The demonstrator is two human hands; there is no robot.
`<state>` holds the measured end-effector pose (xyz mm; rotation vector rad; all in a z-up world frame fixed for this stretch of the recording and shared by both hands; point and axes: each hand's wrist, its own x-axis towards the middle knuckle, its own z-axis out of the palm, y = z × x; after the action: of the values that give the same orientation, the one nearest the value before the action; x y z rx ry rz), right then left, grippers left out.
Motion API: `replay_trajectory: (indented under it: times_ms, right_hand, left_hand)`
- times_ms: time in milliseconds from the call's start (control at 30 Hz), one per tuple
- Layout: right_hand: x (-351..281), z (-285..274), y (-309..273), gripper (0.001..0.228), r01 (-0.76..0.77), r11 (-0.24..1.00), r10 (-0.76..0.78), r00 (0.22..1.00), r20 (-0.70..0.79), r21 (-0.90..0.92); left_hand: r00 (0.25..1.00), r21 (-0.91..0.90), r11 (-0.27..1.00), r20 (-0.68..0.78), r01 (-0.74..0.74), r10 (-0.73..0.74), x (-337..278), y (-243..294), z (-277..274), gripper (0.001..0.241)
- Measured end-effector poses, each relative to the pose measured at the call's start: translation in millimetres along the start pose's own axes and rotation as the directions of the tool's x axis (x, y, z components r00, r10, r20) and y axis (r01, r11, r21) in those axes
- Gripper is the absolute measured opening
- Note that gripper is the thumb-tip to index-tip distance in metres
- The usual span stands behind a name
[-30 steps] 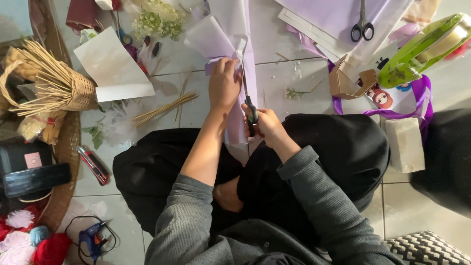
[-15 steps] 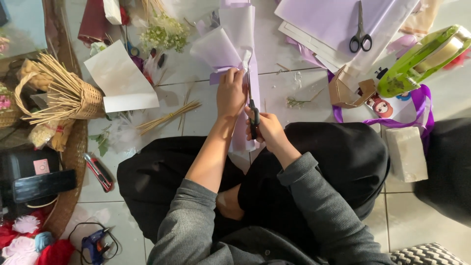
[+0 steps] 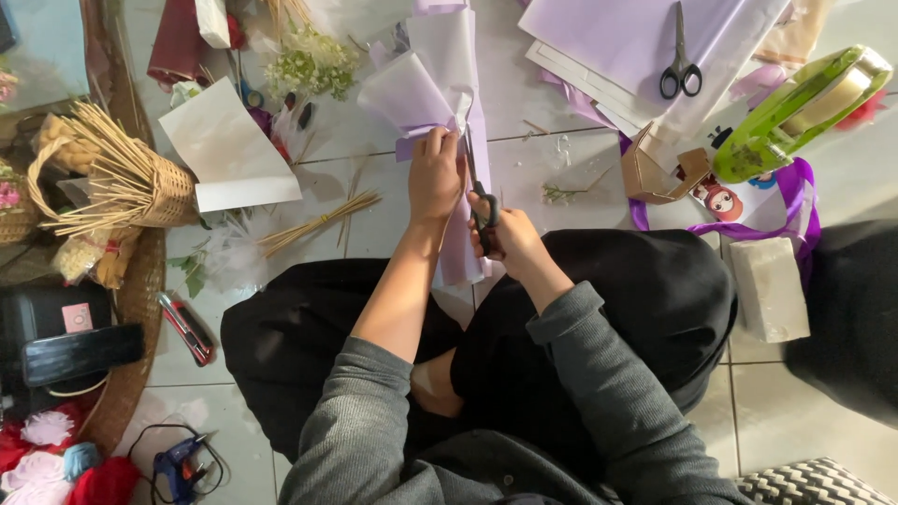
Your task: Preparing and cutting purple wrapping paper to be used for a floral bouquet.
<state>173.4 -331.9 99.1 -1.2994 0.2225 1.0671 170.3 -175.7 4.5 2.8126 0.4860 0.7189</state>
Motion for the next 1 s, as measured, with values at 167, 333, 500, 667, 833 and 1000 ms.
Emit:
replay_trajectory:
  times_ms: [167,333,500,667,833,1000]
  right_hand:
    - [1,-4,1,0.042,0.038,0.996,-0.038,0.999,0.002,-0.075]
    - [0,-6,2,0.039,0.050,0.993,-0.049,0.999,0.007,-0.109]
    - [1,-8,4,0.035,0.055,0.991,-0.056,0.998,-0.007,-0.124]
    - [2,-10,6,0.034,0.071,0.995,-0.068,0.997,0.043,-0.071]
    - [-11,-10,-8,0.043,0.076,0.997,-0.071,0.989,0.131,-0.035]
    - [7,-16,-35,0.039,0.297,0.915,-0.313,0.949,-0.018,-0.274]
  left_hand:
    - [1.000,0.004,1.000,-0.008,-0.006,0.006,-1,0,1,0.030]
    - [1.000,0.014,1.000,0.024,0.007,-0.007,-2,3,-8,0.029]
    - [1.000,0.038,0.999,0.020,0.023,-0.024,-1,2,-10,0.033]
    - [1.000,0.031,0.999,-0.002,0.024,-0.024,2,0,-11,0.030]
    - [0.998,0.015,0.999,-0.022,0.052,-0.051,11,4,-22,0.018]
    - [1.000,0.182,0.983,-0.020,-0.018,0.022,20,1,-20,0.016]
